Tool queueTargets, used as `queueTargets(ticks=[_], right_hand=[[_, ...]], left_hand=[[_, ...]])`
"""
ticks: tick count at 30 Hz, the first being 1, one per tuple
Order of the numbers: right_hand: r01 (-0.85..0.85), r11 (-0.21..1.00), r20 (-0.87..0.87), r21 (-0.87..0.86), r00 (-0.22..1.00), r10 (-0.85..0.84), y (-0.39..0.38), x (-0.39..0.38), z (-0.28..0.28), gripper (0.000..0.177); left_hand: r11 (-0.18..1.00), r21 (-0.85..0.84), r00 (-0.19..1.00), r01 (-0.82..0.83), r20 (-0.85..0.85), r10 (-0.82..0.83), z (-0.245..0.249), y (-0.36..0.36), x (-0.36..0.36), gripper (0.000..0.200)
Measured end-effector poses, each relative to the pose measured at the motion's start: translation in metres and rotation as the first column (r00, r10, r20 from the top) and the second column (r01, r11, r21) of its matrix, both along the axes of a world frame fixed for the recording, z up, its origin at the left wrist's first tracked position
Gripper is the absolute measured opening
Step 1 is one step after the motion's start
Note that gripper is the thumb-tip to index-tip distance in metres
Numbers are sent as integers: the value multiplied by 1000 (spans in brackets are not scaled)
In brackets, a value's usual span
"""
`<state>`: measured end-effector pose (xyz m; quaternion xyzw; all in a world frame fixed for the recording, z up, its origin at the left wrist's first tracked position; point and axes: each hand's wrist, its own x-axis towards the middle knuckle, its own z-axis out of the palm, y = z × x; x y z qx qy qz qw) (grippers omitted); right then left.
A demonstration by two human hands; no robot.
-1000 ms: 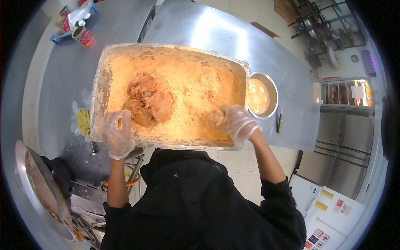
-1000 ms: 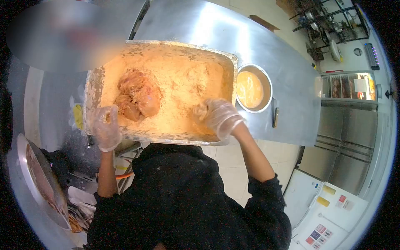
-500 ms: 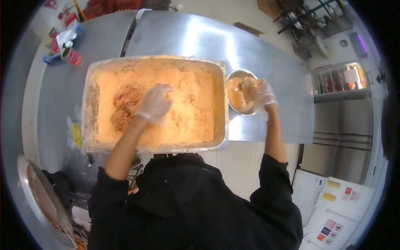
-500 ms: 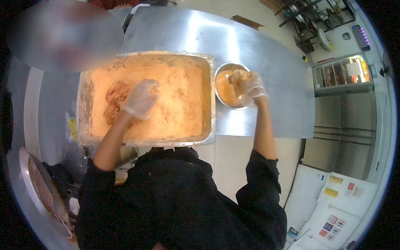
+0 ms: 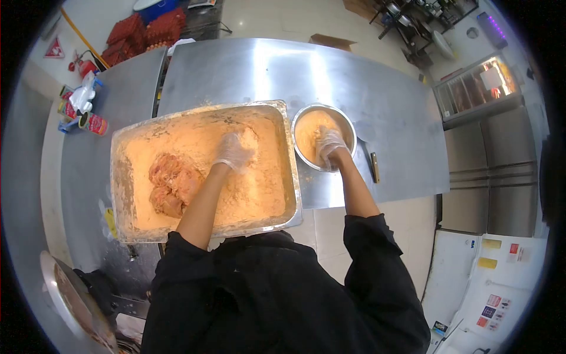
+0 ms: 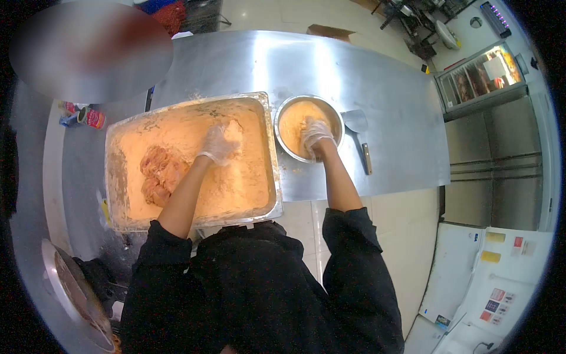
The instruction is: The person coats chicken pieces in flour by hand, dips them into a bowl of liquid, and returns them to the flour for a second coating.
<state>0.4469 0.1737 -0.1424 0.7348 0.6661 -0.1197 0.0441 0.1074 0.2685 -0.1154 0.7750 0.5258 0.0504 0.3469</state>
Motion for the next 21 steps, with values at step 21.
queueTargets(ticks=[21], right_hand=[[515, 812, -907, -274, 143, -397, -19, -15, 80, 30]], left_hand=[[630, 733, 958, 256, -106, -265, 97, -45, -119, 59]])
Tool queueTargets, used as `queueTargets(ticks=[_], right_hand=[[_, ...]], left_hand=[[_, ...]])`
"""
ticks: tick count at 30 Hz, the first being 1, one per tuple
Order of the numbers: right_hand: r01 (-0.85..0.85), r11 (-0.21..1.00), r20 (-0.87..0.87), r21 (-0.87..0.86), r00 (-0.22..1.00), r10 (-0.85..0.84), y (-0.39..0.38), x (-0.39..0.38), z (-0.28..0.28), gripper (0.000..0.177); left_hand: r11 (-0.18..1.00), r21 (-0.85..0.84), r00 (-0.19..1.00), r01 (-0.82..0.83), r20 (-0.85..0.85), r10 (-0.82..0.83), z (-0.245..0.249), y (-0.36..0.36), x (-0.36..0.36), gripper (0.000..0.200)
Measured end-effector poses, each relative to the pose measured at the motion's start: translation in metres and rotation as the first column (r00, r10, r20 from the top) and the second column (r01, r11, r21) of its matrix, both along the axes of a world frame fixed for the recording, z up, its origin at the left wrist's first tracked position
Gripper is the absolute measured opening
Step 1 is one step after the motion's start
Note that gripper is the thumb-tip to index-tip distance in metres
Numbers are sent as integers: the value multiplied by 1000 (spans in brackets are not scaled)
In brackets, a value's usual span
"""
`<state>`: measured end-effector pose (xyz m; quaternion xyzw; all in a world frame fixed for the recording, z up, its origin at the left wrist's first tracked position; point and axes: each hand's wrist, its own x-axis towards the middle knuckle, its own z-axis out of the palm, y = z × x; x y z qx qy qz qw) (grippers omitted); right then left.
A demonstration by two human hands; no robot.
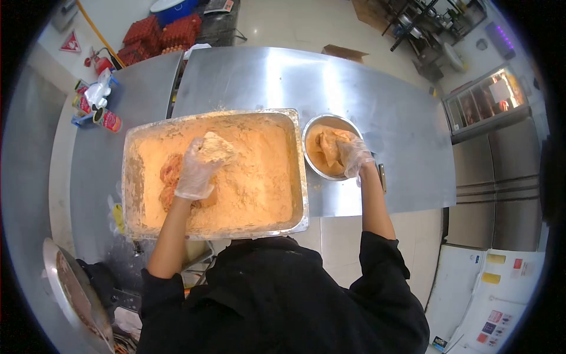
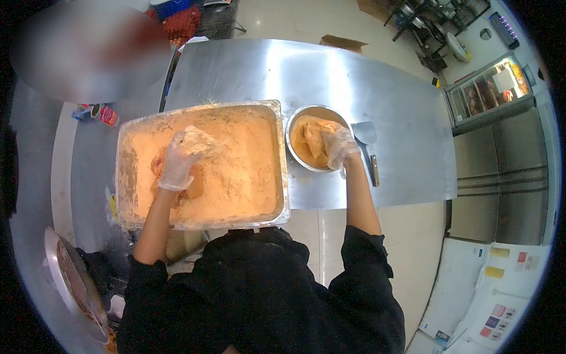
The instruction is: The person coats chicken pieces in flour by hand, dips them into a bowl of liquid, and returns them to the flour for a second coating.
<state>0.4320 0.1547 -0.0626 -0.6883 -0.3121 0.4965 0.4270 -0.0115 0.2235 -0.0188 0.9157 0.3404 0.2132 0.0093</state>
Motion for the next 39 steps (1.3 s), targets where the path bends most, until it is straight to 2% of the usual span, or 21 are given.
queueTargets(ticks=[1, 3, 4, 5, 6, 7, 8, 9, 10, 11, 14, 17, 20, 22, 24, 25, 27, 30, 33, 36, 39], right_hand=[[36, 997, 78, -69, 997, -31, 1, -3, 10, 30], [-198, 979, 519, -41, 833, 190, 1, 39, -50, 31], [-165, 986, 498, -32, 853, 159, 2, 46, -60, 32], [-132, 991, 476, -23, 870, 127, 4, 46, -60, 32], [57, 998, 207, -33, 977, -49, 4, 44, -61, 33], [164, 985, -35, -51, 986, -165, 2, 43, -62, 34], [284, 954, -257, -98, 919, -300, 0, 38, -57, 35], [332, 937, -432, -107, 833, -344, -6, 29, -41, 36], [375, 918, -590, -127, 716, -374, -11, 20, -25, 37], [393, 909, -572, -137, 718, -396, -14, 9, -6, 37], [452, 879, -533, -151, 712, -457, -19, -17, 28, 37], [504, 857, -544, -110, 691, -477, -20, -23, 28, 36], [537, 841, -576, -63, 669, -470, -17, -26, 22, 35], [551, 833, -593, -45, 656, -466, -15, -30, 20, 34], [563, 826, -608, -28, 646, -462, -15, -33, 17, 34], [568, 822, -616, -24, 640, -460, -15, -34, 16, 33], [579, 815, -625, -11, 633, -458, -15, -38, 16, 33], [596, 803, -638, 8, 621, -456, -16, -40, 18, 32], [611, 791, -649, 29, 614, -450, -16, -42, 22, 31], [611, 789, -646, 56, 625, -438, -17, -41, 24, 31], [564, 816, -623, 129, 686, -376, -22, -36, 15, 30]], left_hand=[[992, -115, 976, -52, 203, 75, -12, -5, -6, 57], [854, -520, 772, -13, 538, 339, -15, -13, -12, 56], [671, -731, 600, 124, 594, 536, -8, -15, -13, 56], [446, -838, 418, 314, 544, 727, -6, -18, -16, 55], [526, -814, 507, 245, 570, 646, -12, -20, -24, 55], [603, -776, 596, 182, 575, 561, -21, -22, -37, 55], [621, -769, 617, 154, 565, 547, -24, -24, -41, 56], [638, -760, 638, 125, 554, 534, -25, -27, -45, 56], [595, -794, 594, 126, 541, 595, -25, -30, -47, 56], [552, -824, 548, 128, 523, 653, -20, -31, -47, 57], [485, -798, 334, 357, 595, 731, -1, -40, -43, 38], [474, -811, 309, 343, 574, 758, 11, -46, -43, 35], [462, -806, 279, 371, 571, 772, -2, -47, -51, 47], [590, -782, 519, 199, 595, 613, -34, -44, -68, 57], [621, -771, 624, 140, 556, 549, -45, -44, -77, 66], [584, -797, 614, 155, 541, 575, -51, -45, -81, 70], [640, -763, 654, 85, 527, 542, -42, -46, -81, 61], [820, -568, 772, -69, 490, 405, -28, -46, -78, 41], [836, -547, 747, -51, 534, 395, -20, -47, -81, 40], [781, -621, 610, 60, 642, 464, -11, -50, -82, 40], [754, -649, 575, 98, 656, 489, -11, -52, -87, 39]])
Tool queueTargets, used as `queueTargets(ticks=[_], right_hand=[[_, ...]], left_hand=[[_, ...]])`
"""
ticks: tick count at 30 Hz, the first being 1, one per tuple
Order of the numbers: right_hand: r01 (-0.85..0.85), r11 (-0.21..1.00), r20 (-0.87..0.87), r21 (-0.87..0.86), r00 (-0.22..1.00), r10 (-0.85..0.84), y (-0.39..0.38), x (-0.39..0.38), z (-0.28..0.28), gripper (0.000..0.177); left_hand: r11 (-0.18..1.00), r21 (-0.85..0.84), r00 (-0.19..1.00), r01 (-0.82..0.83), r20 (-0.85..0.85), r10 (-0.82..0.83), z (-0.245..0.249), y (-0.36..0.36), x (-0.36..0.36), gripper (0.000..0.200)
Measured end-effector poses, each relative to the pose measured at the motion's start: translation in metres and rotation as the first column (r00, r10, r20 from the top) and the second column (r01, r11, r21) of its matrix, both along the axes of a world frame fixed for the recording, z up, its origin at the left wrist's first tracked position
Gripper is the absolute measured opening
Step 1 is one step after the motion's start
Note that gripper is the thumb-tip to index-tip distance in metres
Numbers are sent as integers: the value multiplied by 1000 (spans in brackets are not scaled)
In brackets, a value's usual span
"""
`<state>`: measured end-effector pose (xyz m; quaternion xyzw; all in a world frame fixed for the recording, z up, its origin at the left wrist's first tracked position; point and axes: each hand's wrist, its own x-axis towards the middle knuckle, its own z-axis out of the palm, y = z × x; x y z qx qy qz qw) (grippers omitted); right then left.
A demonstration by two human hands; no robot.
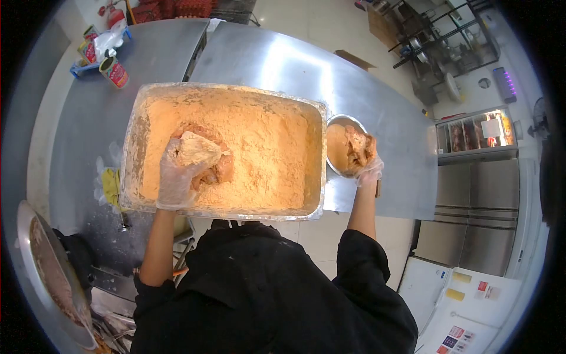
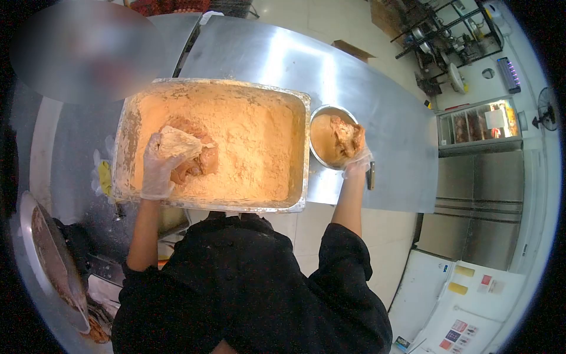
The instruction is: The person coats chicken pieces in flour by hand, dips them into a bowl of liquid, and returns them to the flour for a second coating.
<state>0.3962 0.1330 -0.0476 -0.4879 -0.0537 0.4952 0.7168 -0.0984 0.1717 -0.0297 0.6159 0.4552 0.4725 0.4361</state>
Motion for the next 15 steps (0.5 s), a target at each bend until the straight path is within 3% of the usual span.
queueTargets(ticks=[1, 3, 5, 7, 10, 12, 13, 15], right_hand=[[-28, 999, 27, 18, 999, 27, -1, 4, -6, 31], [44, 995, 72, -91, 997, -38, 3, 16, -19, 30], [51, 976, 129, -213, 991, -24, 6, 14, -18, 31], [-2, 938, 188, -348, 980, 72, 14, -9, 10, 33], [3, 857, 366, -515, 905, 217, 29, 30, -45, 41], [-60, 841, 416, -537, 848, 327, 30, 68, -91, 43], [-121, 846, 430, -519, 819, 380, 30, 88, -114, 43], [-116, 821, 467, -559, 774, 428, 41, 66, -106, 42]], left_hand=[[1000, 2, 1000, 10, -10, -10, 1, 0, -2, 40], [994, -107, 991, 19, 131, -5, 11, -1, -1, 40], [947, -311, 910, 73, 410, 65, 26, -3, 3, 40], [954, -291, 926, 75, 376, 42, 24, -4, 0, 39], [972, -216, 921, 95, 388, -3, 19, -5, -1, 36], [995, -75, 978, 67, 203, -50, 15, -6, -3, 36], [998, 41, 999, 53, -5, -53, 13, -4, -6, 36], [999, -10, 999, 36, -12, -36, 17, -3, -5, 37]])
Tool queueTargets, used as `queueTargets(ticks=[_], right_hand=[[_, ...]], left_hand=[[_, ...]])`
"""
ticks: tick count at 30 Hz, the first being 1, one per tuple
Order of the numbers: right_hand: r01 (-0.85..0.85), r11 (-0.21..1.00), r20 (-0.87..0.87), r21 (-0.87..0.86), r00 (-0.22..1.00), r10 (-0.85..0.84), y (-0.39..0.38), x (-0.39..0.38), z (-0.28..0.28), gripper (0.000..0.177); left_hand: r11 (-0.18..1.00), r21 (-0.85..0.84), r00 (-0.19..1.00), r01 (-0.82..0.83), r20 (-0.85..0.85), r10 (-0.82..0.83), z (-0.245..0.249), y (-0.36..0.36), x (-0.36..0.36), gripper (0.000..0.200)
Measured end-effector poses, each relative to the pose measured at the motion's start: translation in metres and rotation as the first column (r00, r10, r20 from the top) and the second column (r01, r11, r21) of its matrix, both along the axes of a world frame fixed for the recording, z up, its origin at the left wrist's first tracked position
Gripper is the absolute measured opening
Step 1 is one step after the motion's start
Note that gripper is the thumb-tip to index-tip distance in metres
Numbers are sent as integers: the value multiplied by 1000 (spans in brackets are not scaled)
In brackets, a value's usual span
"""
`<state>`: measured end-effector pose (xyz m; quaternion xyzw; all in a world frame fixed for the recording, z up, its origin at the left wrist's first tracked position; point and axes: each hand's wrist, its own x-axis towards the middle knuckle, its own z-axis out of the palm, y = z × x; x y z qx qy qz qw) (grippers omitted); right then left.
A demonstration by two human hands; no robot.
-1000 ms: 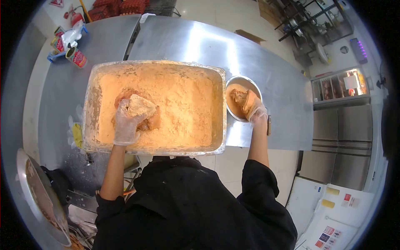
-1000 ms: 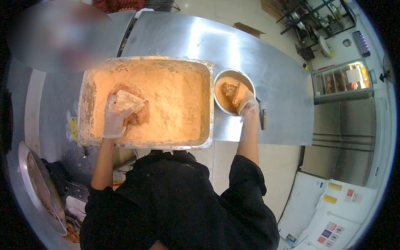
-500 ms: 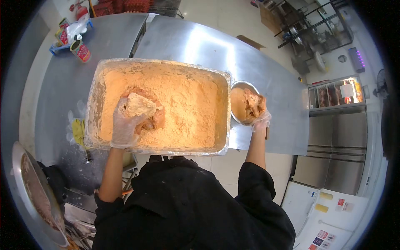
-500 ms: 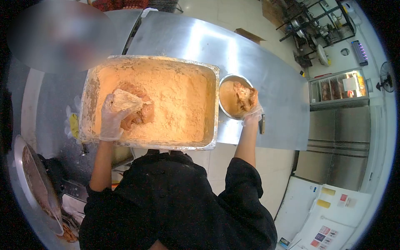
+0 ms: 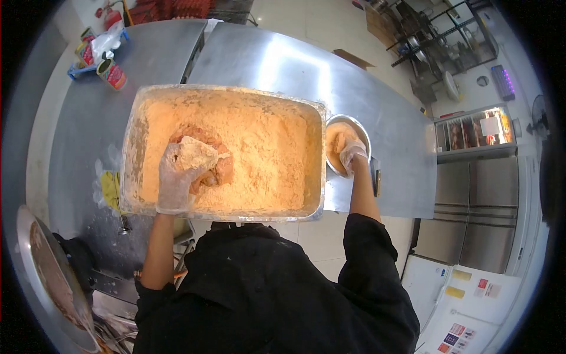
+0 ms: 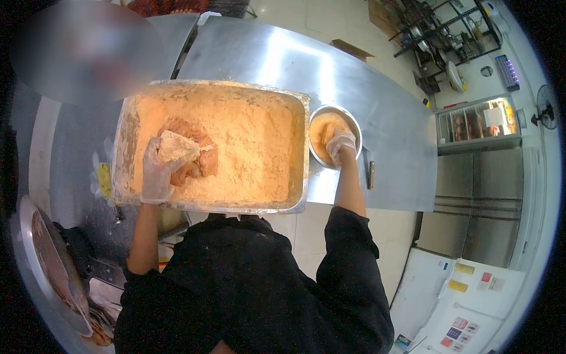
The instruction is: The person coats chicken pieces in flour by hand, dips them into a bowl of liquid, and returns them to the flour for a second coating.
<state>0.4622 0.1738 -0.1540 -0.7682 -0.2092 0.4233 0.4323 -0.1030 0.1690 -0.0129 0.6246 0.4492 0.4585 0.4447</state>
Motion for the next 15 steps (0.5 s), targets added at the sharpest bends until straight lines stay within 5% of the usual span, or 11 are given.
queueTargets(ticks=[1, 2, 3, 5, 8, 11, 15], right_hand=[[-329, 944, 389, -21, 867, 311, 2, 18, -30, 30], [-509, 853, 752, -117, 515, 411, 5, 15, -35, 19], [-457, 889, 597, -22, 708, 378, 5, 16, -35, 29], [-393, 917, 382, 62, 858, 342, 7, 14, -32, 39], [-428, 900, 324, 78, 865, 384, 13, 55, -86, 39], [-408, 909, 393, -89, 824, 408, 7, -1, -4, 39], [9, 1000, -88, -9, 996, -9, -1, -28, 38, 38]], left_hand=[[984, -178, 981, 4, 192, 31, 5, -1, 3, 37], [937, -347, 925, 41, 368, 96, 9, -2, 7, 38], [936, -351, 907, 40, 405, 113, 8, -2, 9, 38], [932, -360, 866, 38, 477, 149, 7, -1, 13, 39], [928, -372, 836, 31, 518, 180, 9, -1, 17, 39], [942, -336, 861, 13, 483, 160, 20, 1, 23, 39], [938, -347, 849, 2, 496, 182, 22, 2, 26, 38]])
